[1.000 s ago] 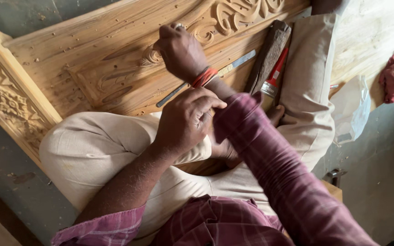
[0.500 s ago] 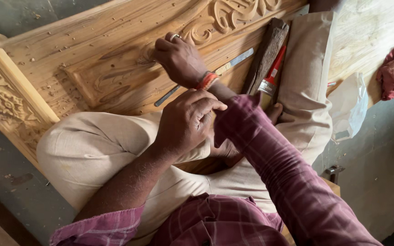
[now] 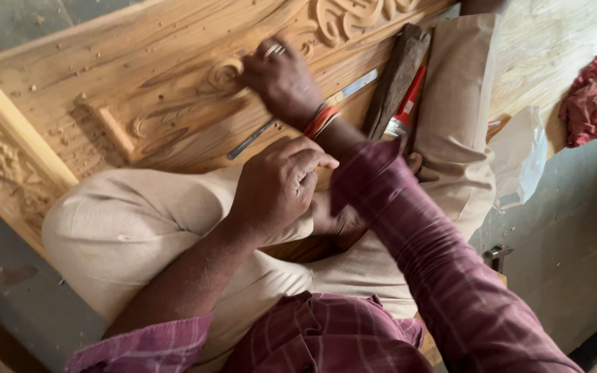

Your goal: The person sits cross-legged on the floor and carves intricate floral patterns into a large wooden board using a chisel and a wooden mallet. They periodically switch to a brush to sweep away wood shavings and inspect the carved details.

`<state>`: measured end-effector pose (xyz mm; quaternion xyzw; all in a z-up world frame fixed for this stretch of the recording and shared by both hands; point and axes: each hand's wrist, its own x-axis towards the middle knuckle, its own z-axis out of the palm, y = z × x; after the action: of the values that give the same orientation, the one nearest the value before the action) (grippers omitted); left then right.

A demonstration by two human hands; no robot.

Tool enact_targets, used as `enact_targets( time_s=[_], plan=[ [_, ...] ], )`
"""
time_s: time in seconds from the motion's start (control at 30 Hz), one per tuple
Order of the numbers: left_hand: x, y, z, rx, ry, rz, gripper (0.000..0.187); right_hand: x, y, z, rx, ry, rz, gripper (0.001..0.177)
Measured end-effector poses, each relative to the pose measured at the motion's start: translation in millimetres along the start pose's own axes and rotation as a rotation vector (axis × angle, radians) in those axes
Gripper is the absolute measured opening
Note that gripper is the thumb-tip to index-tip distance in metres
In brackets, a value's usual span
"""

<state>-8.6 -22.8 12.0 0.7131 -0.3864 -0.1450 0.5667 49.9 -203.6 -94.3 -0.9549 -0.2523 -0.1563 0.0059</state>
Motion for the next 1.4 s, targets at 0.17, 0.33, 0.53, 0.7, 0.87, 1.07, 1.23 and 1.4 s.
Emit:
enact_targets(
  time_s=[0.17,0.33,0.53,0.7,0.87,1.07,1.23,1.4],
  plan=[
    [5.2,0.3,1.1,0.011,0.011,0.008,0.022,-3.3,30.9,-7.0,0.016,-0.235,0.009,0.02],
    [-0.3,-2.3,2.1,-0.016,0.034,0.053,0.022,8.5,-18.4,16.2,0.192,-0.11,0.19,0.013],
    [3.8,-2.1,1.8,0.015,0.06,0.013,0.021,17.2,17.7,2.9,0.193,-0.258,0.088,0.016],
    [6.1,-1.5,-0.6,-0.025,0.111,0.02,0.022,25.7,-2.6,10.3,0.164,-0.183,0.134,0.02],
    [-0.2,-4.2,8.5,0.016,0.067,-0.007,0.016,-5.0,-3.5,-0.4,1.193,-0.093,0.77,0.012],
    [-7.3,-20.3,23.8,0.114,-0.244,-0.088,0.014,-105.1,13.1,-69.4,1.067,0.09,1.15,0.023],
    [-16.0,-31.7,44.3,0.134,-0.353,0.011,0.015,-136.7,-14.5,-69.3,1.294,0.147,1.156,0.023],
    [-12.7,-32.4,41.4,0.323,-0.466,-0.097,0.013,-73.1,-20.8,-39.7,0.851,-0.151,0.858,0.013]
  ],
)
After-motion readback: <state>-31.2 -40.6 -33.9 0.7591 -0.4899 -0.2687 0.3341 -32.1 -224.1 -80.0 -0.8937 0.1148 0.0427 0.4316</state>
